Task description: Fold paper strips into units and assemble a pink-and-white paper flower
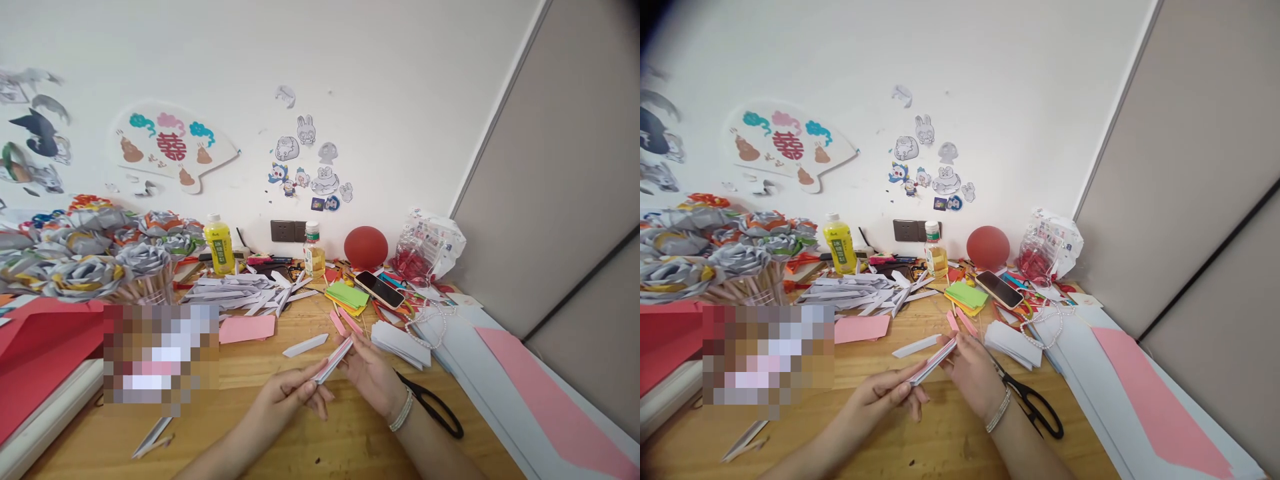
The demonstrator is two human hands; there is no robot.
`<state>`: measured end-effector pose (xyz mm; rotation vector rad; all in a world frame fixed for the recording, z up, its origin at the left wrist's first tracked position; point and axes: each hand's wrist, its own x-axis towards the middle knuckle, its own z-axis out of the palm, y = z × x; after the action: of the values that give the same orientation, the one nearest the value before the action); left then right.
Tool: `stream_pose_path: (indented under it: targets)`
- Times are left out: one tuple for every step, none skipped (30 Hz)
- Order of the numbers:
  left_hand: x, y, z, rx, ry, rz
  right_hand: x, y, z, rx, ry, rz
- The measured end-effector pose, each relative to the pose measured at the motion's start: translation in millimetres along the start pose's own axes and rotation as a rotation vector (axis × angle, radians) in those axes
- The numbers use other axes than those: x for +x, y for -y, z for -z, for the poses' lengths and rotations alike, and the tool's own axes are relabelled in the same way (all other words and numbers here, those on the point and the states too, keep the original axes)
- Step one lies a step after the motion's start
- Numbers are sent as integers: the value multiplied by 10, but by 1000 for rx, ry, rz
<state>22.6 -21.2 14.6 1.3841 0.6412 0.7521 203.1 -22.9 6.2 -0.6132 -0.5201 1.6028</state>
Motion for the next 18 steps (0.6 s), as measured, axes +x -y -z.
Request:
stream_pose_path:
  targets:
    - [1,6,1,-5,-11,1,3,-4,4,-6,-2,7]
    - [3,13,1,-11,-20,3,6,-8,7,-9,-1,13]
    - [5,19,2,-16,-28,6,7,-12,8,-8,4,18]
    - [8,24,1,-21,-34,7,7,-15,7,-6,11,21]
    - [11,27,0,-25,-40,9,5,-17,3,-1,17,24]
    - [12,28,-3,-28,-45,11,2,-17,-2,2,25,25]
    - [14,27,-6,-32,-51,13,-2,-15,-8,4,32,26]
    - [15,26,-9,-40,-57,13,-5,-11,-12,0,38,27]
    - [17,24,-12,-52,-61,15,-7,-7,-14,-8,41,32]
    - [19,24,-14,-69,-60,16,-7,-1,-12,-23,41,40]
    - [22,26,-16,-92,-56,18,-6,6,-7,-43,37,51]
    - [26,30,-19,-121,-45,23,-4,12,1,-65,28,62]
    - [30,36,-22,-156,-27,32,-1,17,8,-88,19,75]
    - [34,43,-27,-198,-3,47,0,20,13,-111,14,84]
    - [36,50,-33,-249,26,63,-1,20,12,-134,16,91]
    - [35,56,-39,-305,57,82,-6,16,5,-160,28,92]
    - [30,60,-47,-363,85,107,-16,8,-9,-187,51,90]
    - [21,60,-55,-413,112,140,-29,-7,-30,-214,82,85]
